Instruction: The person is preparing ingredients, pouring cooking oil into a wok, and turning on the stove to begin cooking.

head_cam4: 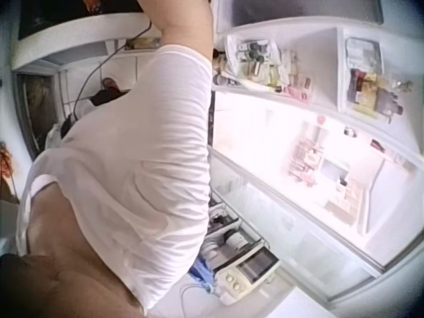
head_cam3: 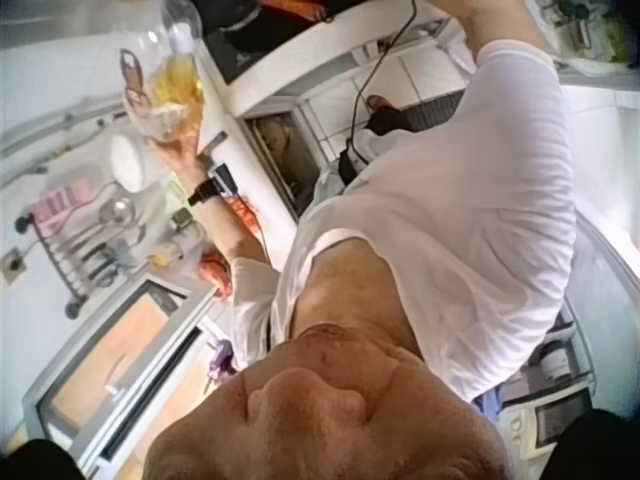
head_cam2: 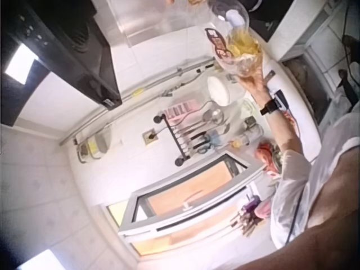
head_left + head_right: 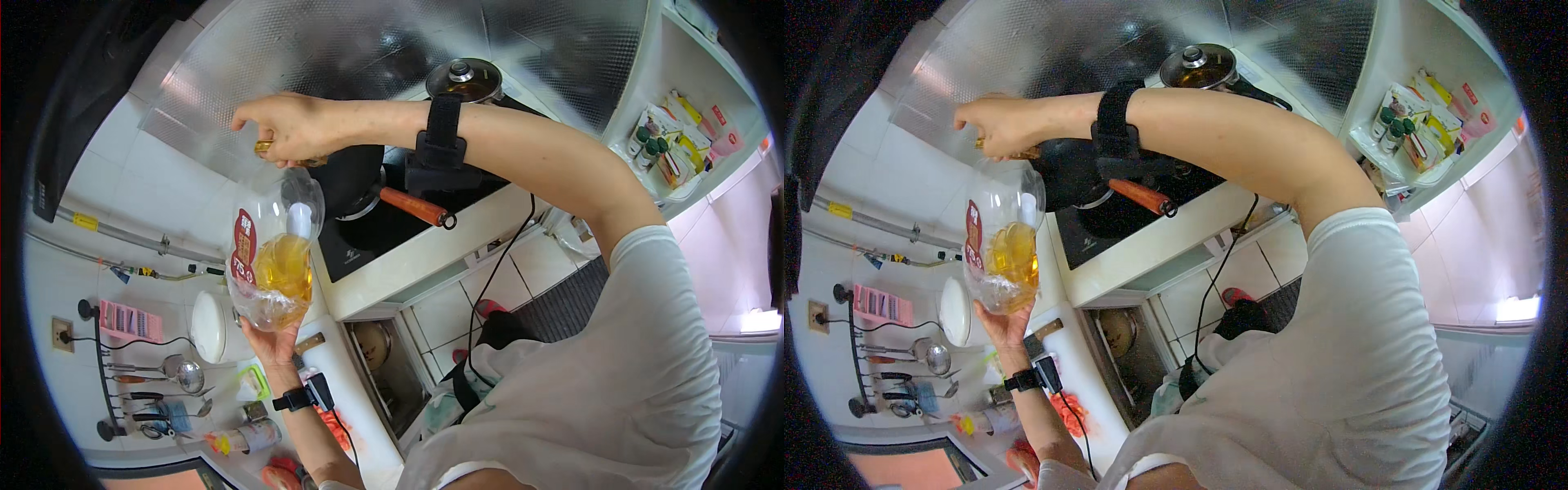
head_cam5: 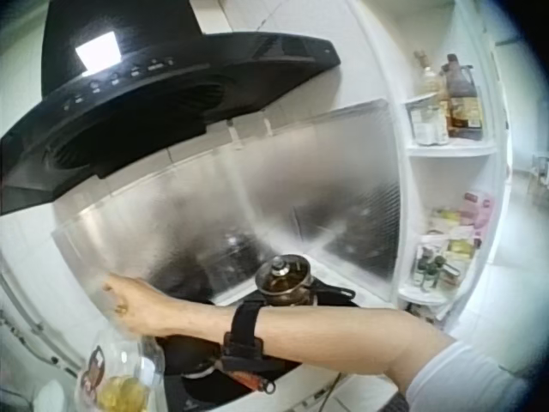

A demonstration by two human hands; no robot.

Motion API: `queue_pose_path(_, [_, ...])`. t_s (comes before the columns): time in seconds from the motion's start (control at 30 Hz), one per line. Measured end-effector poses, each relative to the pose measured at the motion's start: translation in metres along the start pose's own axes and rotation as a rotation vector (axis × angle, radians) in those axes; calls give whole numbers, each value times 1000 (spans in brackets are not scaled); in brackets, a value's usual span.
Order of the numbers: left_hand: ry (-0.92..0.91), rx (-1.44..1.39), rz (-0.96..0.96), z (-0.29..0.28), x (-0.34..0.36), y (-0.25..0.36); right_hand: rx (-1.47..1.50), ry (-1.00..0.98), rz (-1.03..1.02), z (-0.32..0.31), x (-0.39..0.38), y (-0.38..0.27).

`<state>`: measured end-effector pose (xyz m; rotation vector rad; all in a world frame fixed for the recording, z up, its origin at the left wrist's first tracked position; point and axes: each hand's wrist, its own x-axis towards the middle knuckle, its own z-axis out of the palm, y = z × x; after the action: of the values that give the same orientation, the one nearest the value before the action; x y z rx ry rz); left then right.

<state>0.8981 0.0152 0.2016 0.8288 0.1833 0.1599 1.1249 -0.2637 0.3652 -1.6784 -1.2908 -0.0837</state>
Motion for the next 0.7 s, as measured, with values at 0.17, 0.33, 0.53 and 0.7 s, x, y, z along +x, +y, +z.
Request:
queue_pose_path(0.17, [67, 98, 23, 1, 1, 9, 78, -39, 44, 5, 9, 25])
queue_pose_path(0.33, [39, 85, 38, 11, 4, 10, -83, -31, -69, 7, 23, 40])
queue_pose_path(0.53, [142, 132, 91, 37, -2, 11, -338, -52, -76, 5, 42, 54])
queue_pose_path(0.7, [185, 198, 89, 53, -6, 25, -352, -41, -86, 3, 53, 59])
